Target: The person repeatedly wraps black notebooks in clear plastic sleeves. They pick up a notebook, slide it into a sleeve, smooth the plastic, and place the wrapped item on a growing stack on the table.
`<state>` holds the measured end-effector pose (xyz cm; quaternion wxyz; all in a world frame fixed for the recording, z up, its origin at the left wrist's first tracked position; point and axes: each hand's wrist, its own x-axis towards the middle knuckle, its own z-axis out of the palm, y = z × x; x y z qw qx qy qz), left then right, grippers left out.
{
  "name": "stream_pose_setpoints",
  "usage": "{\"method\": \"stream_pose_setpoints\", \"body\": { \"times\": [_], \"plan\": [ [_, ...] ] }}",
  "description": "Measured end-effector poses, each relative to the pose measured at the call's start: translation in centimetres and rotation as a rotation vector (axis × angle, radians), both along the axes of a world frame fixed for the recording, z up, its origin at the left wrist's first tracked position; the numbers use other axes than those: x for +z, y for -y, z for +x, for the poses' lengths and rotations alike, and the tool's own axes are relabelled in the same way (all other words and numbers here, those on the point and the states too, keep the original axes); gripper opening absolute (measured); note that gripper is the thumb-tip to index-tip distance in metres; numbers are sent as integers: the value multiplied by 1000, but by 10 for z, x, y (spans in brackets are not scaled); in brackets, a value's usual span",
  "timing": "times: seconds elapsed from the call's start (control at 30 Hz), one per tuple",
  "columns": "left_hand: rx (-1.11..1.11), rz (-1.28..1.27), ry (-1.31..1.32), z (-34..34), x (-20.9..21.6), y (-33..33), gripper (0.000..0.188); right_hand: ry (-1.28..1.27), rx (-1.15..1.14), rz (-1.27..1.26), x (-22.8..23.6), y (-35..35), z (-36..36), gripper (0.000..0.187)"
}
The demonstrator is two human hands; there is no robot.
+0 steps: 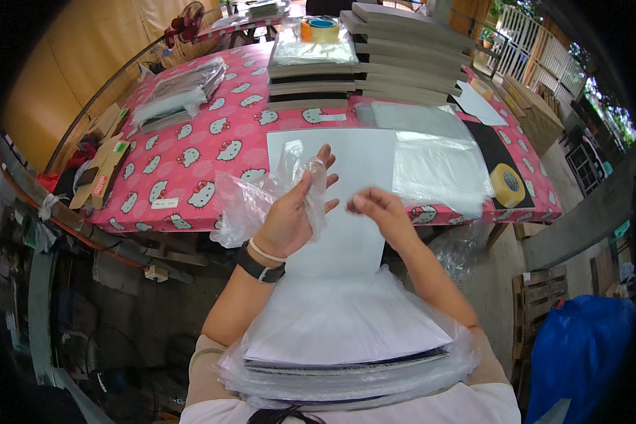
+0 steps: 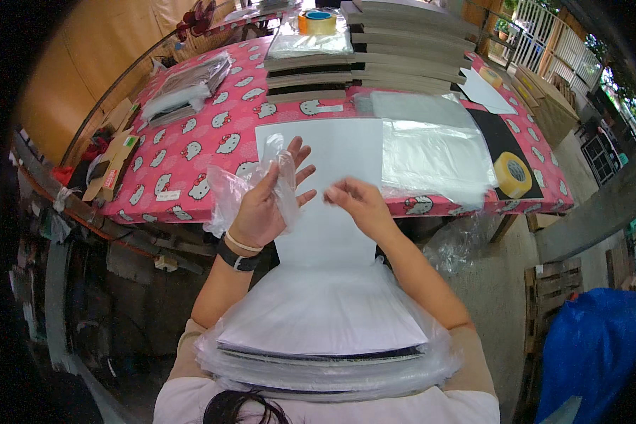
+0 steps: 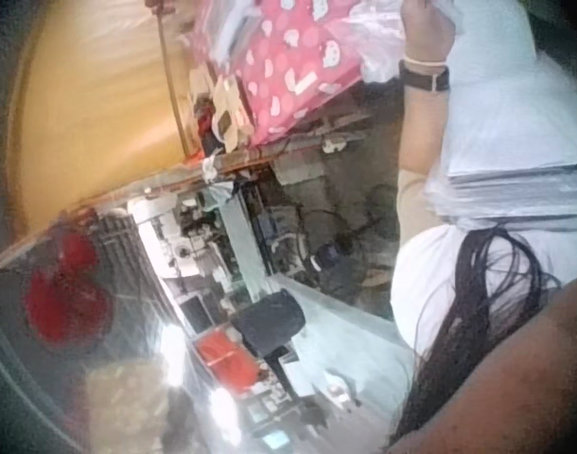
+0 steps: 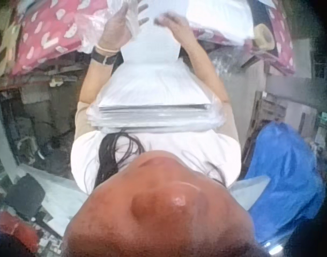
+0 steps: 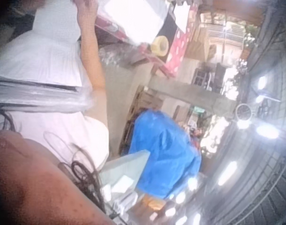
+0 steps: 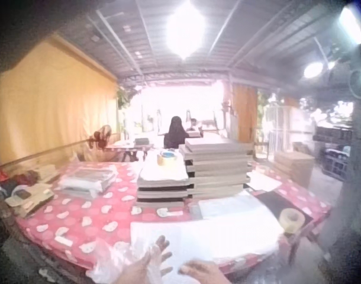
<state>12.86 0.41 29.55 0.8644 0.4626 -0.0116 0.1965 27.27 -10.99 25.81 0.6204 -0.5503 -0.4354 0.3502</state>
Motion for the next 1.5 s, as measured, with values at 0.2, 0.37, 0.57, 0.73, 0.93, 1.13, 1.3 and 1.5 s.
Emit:
{"method": "stream_pose_setpoints", "body": {
  "times": [0.2,0.37,0.57,0.73,0.93,1.13,1.3,1.5],
  "plan": [
    [65,230,-8,14,-10,18,50,-194,38,116,24,-8,-16,16],
    [28,150,-69,9,-13,17,50,-168,-74,135,24,-6,-11,15],
    [233,145,-211,7,-7,22,39,65,-114,91,17,-5,-16,19],
    [272,52,-233,6,-19,10,31,168,-187,33,23,-4,-18,20],
    [316,145,-218,10,-9,27,28,473,-281,137,28,4,-29,23],
    [274,51,-228,6,-26,24,27,648,-337,135,27,7,-38,22],
    [-32,-328,-212,0,-16,31,30,660,-417,63,15,8,-25,22],
    [88,55,-313,-60,-76,-42,33,-868,261,566,47,28,13,15]
  ]
}}
